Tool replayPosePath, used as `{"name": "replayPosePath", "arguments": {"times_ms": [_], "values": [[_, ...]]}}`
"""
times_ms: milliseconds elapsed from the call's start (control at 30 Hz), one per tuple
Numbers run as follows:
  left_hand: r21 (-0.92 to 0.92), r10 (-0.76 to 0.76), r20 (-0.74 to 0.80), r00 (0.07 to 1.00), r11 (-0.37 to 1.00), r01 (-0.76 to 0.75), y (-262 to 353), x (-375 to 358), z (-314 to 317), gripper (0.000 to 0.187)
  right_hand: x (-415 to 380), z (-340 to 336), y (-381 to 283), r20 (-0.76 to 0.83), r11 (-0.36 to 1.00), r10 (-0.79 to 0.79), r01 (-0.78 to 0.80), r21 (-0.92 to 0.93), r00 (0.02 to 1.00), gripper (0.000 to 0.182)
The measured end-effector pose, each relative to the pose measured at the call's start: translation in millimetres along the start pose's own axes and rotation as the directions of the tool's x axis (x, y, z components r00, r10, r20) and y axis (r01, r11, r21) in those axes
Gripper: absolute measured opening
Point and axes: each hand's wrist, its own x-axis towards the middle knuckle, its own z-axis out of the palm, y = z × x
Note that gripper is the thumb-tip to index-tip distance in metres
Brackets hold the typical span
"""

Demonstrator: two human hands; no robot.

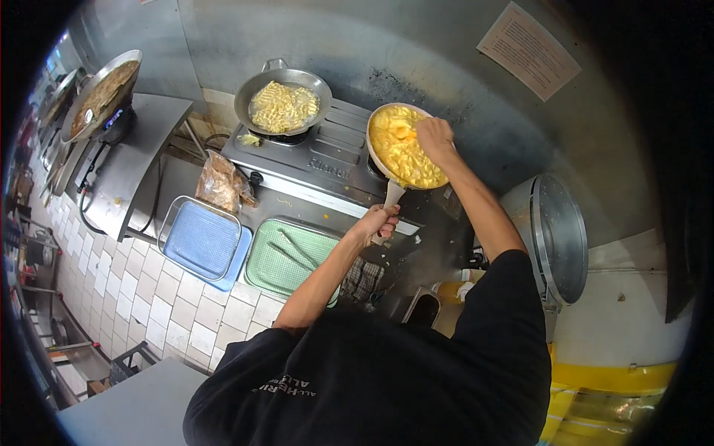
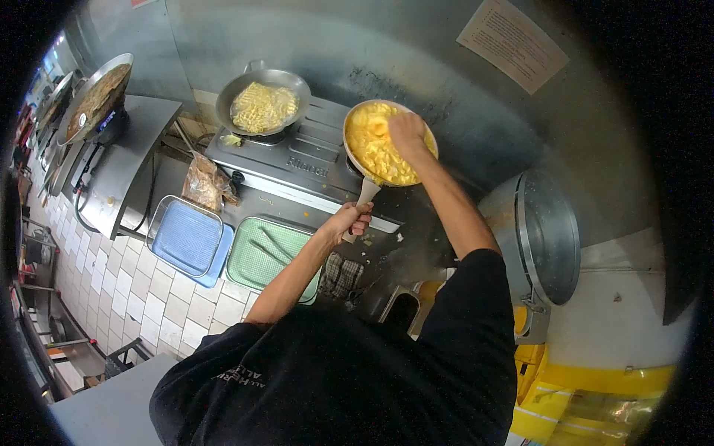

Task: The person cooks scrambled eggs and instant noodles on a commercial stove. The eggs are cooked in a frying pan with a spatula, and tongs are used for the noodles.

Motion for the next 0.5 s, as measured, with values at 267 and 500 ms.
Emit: {"name": "replayPosePath", "arguments": {"times_ms": [267,500], "values": [[-0.008,-0.014,0.009,1.0,1.0,0.014,1.2,-3.6,2.8,0.013,-39.1,-57.3,90.7,0.06,0.992,0.118,-0.115,-0.058,0.991,0.015],[0.017,-0.036,0.013,0.999,0.999,0.036,1.4,-1.5,-0.4,0.011,-64.5,-110.6,93.2,0.243,0.963,-0.027,-0.04,0.268,0.97,0.014]]}}
